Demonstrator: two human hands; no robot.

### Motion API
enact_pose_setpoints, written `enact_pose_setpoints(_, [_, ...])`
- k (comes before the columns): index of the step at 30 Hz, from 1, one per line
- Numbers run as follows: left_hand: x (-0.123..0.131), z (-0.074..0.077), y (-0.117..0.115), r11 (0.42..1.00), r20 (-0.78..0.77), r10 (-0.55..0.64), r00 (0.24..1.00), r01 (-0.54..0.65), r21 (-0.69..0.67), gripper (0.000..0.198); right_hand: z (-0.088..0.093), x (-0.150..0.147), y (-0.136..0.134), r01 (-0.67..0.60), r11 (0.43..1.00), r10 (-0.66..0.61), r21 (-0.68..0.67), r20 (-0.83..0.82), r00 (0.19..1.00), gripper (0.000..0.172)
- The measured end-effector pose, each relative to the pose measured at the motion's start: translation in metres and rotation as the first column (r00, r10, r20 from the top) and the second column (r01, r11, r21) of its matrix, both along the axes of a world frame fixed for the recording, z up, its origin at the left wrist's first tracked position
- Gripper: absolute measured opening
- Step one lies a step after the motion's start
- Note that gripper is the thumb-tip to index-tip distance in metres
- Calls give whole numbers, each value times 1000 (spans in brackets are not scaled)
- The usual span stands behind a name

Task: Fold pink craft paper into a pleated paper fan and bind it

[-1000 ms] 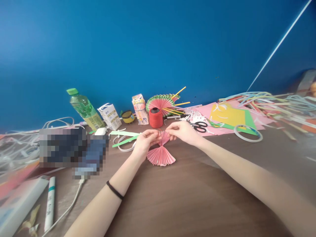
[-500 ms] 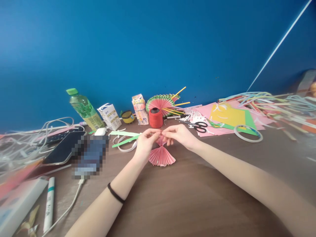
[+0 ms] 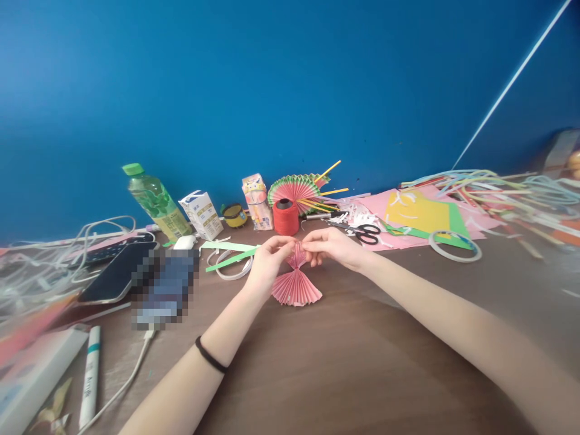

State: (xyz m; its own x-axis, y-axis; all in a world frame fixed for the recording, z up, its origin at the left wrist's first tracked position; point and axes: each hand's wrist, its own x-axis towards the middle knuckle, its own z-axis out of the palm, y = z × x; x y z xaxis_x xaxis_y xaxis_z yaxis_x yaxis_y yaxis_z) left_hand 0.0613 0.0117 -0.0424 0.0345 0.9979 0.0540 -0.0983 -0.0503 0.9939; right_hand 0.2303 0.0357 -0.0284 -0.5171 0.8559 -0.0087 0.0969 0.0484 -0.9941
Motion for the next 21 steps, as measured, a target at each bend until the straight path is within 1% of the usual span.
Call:
enact_pose_setpoints(2, [-3, 5, -1, 1000, -5, 19, 1000, -19, -19, 26, 1, 11, 11, 79, 992, -88, 100, 92, 992, 11])
enact_pose_setpoints(3, [-4, 8, -1, 999, -10, 29, 1000, -30, -33, 27, 0, 18, 17, 142, 978, -165, 153, 152, 974, 10])
enact_pose_setpoints(4, [-6, 11, -1, 998, -20, 36, 999, -37, -46, 27, -1, 26, 24, 222, 957, -261, 187, 223, 939, 10])
enact_pose_setpoints(5, [-8, 14, -1, 998, -35, 40, 999, -42, -54, 26, -2, 35, 31, 287, 931, -348, 227, 309, 885, 11])
enact_pose_setpoints(6, [-9, 17, -1, 997, -57, 40, 998, -43, -56, 24, -4, 45, 38, 336, 894, -437, 295, 420, 795, 13])
enact_pose_setpoints(7, [-11, 19, -1, 998, -86, 38, 996, -42, -53, 22, -7, 55, 43, 353, 849, -521, 393, 512, 683, 14])
enact_pose_setpoints(8, [-13, 21, 0, 998, -123, 38, 992, -44, -45, 21, -9, 64, 48, 370, 821, -566, 434, 537, 626, 15])
enact_pose_setpoints(11, [-19, 23, 4, 1000, -275, 26, 961, -30, -8, 18, -14, 85, 55, 400, 772, -636, 495, 583, 506, 24])
enact_pose_setpoints(12, [-21, 22, 5, 1000, -336, 13, 942, -13, 3, 18, -15, 89, 55, 393, 754, -657, 526, 598, 459, 29])
enact_pose_setpoints(14, [-25, 20, 8, 1000, -456, -8, 890, 18, 19, 17, -14, 93, 54, 328, 690, -724, 646, 610, 321, 32])
enact_pose_setpoints(16, [-28, 18, 8, 999, -589, -11, 808, 35, 30, 17, -12, 92, 51, 225, 612, -791, 758, 581, 192, 31])
enact_pose_setpoints(17, [-28, 17, 8, 998, -650, -11, 760, 44, 34, 16, -11, 91, 50, 195, 589, -808, 784, 568, 156, 33])
enact_pose_setpoints(18, [-28, 17, 7, 998, -703, -15, 712, 55, 35, 16, -9, 89, 48, 196, 587, -810, 785, 569, 145, 35])
enact_pose_setpoints(19, [-27, 17, 5, 997, -744, -24, 668, 68, 29, 15, -8, 87, 47, 215, 598, -802, 772, 581, 143, 36])
enact_pose_setpoints(21, [-24, 18, 2, 996, -797, -57, 602, 93, -1, 15, -6, 83, 46, 265, 620, -784, 739, 600, 160, 37])
